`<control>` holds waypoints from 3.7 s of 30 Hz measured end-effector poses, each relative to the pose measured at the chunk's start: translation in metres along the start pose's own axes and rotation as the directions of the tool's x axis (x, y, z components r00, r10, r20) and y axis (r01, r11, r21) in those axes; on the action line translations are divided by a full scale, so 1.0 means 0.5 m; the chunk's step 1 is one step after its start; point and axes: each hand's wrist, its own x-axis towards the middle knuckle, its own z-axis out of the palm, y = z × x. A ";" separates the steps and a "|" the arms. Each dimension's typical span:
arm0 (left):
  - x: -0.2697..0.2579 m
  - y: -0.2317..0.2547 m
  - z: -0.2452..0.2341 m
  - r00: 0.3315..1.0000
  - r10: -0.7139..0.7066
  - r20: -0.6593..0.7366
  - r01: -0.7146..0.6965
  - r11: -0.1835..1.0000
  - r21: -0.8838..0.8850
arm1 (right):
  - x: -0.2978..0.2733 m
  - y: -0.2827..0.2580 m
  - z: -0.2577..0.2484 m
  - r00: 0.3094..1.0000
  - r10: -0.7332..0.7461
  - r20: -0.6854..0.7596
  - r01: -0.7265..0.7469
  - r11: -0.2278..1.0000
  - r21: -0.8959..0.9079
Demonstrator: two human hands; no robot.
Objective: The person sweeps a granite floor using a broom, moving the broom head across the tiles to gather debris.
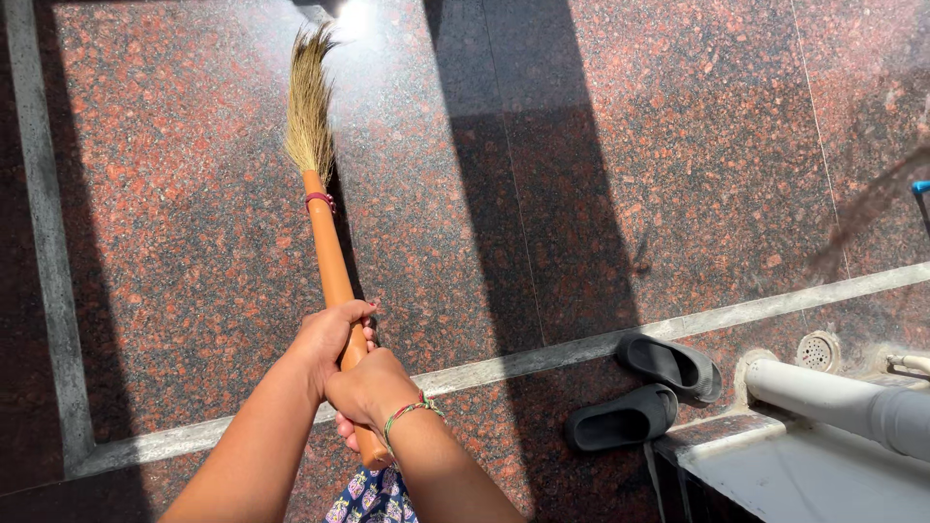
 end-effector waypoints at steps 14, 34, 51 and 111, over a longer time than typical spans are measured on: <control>-0.090 -0.068 -0.002 0.997 0.077 0.005 -0.076 0.996 -0.049 | -0.088 0.077 -0.007 0.995 -0.096 -0.041 0.096 0.995 -0.009; -0.050 -0.106 -0.006 0.998 -0.057 -0.004 0.057 0.998 -0.023 | -0.072 0.104 -0.019 0.999 -0.032 -0.010 0.032 0.999 -0.005; -0.070 -0.160 0.143 0.997 -0.037 0.074 0.027 0.991 0.128 | -0.069 0.167 -0.108 0.989 0.055 -0.136 -0.032 0.986 0.161; -0.129 -0.222 -0.071 0.989 -0.093 0.115 0.034 0.902 0.429 | -0.085 0.296 0.153 0.987 0.055 -0.153 0.031 0.861 0.508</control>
